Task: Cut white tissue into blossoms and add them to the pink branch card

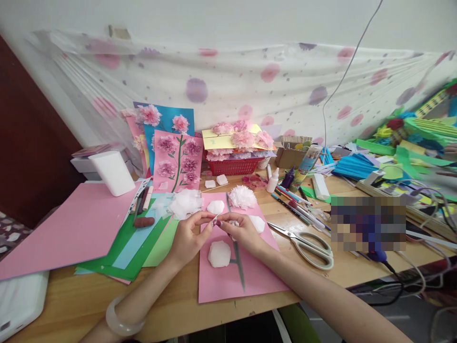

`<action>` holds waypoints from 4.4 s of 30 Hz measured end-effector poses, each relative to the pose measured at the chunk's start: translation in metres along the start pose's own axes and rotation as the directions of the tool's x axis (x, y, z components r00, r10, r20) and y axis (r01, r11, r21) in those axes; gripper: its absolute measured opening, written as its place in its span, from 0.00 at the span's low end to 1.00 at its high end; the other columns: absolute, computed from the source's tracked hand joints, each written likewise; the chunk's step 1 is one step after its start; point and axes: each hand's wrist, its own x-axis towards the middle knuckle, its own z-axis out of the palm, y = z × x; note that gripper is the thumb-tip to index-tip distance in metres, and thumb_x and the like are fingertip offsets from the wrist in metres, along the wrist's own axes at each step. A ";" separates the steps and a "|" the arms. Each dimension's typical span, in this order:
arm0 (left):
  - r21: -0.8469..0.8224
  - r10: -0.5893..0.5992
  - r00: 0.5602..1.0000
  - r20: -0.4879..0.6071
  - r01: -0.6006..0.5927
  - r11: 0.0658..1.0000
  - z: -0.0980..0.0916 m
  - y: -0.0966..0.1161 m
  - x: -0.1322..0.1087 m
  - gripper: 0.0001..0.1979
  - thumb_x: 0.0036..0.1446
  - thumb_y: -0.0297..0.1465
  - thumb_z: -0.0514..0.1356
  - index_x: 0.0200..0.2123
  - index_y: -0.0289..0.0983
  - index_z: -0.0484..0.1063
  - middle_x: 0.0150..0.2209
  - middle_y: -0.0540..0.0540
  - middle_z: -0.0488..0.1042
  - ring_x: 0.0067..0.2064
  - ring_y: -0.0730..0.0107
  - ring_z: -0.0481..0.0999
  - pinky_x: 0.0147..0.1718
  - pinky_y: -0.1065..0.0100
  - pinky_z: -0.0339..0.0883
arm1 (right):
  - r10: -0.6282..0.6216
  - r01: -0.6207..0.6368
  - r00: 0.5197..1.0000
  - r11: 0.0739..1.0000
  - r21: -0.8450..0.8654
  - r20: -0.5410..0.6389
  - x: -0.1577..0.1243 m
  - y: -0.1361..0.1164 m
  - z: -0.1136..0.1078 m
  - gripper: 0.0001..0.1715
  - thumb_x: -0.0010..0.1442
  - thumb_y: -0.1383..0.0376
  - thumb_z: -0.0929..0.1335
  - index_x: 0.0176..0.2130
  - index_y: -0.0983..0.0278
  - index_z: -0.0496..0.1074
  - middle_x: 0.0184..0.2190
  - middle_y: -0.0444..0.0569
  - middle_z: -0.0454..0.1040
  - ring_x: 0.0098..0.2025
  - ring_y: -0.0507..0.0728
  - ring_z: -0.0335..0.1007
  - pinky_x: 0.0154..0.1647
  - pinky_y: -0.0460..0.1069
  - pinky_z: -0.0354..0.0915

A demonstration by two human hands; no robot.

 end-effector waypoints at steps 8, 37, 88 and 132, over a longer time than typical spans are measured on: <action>-0.055 -0.074 0.993 -0.087 0.069 0.996 0.002 -0.003 0.002 0.09 0.56 0.35 0.56 0.36 0.37 0.72 0.37 0.44 0.80 0.40 0.64 0.79 0.40 0.65 0.71 | 0.040 -0.041 0.999 0.998 0.050 0.007 0.003 0.006 0.001 0.13 0.50 0.59 0.70 0.34 0.64 0.76 0.22 0.42 0.67 0.22 0.49 0.58 0.25 0.46 0.56; 0.270 0.155 0.935 -0.320 -0.067 0.960 -0.026 -0.019 0.036 0.10 0.52 0.29 0.58 0.38 0.40 0.75 0.41 0.45 0.77 0.43 0.61 0.76 0.43 0.63 0.70 | 0.246 -0.234 0.964 0.966 0.110 -0.104 0.009 0.009 0.000 0.12 0.47 0.60 0.68 0.33 0.63 0.70 0.16 0.37 0.57 0.18 0.47 0.47 0.17 0.44 0.44; -0.293 -0.242 0.949 -0.202 0.177 0.939 0.005 -0.017 0.011 0.13 0.49 0.39 0.62 0.31 0.35 0.72 0.29 0.46 0.78 0.35 0.65 0.78 0.39 0.66 0.72 | 0.125 -0.122 0.991 0.990 0.064 -0.044 0.008 0.013 0.002 0.11 0.50 0.58 0.70 0.29 0.63 0.71 0.16 0.37 0.58 0.18 0.47 0.47 0.18 0.45 0.46; 0.151 0.073 0.997 0.030 -0.077 0.986 0.003 -0.001 0.000 0.15 0.53 0.29 0.57 0.43 0.40 0.78 0.44 0.46 0.80 0.46 0.61 0.79 0.47 0.62 0.72 | 0.157 -0.151 0.987 0.979 0.139 -0.031 0.005 0.007 0.000 0.19 0.49 0.52 0.71 0.32 0.65 0.72 0.16 0.38 0.59 0.17 0.47 0.49 0.18 0.43 0.47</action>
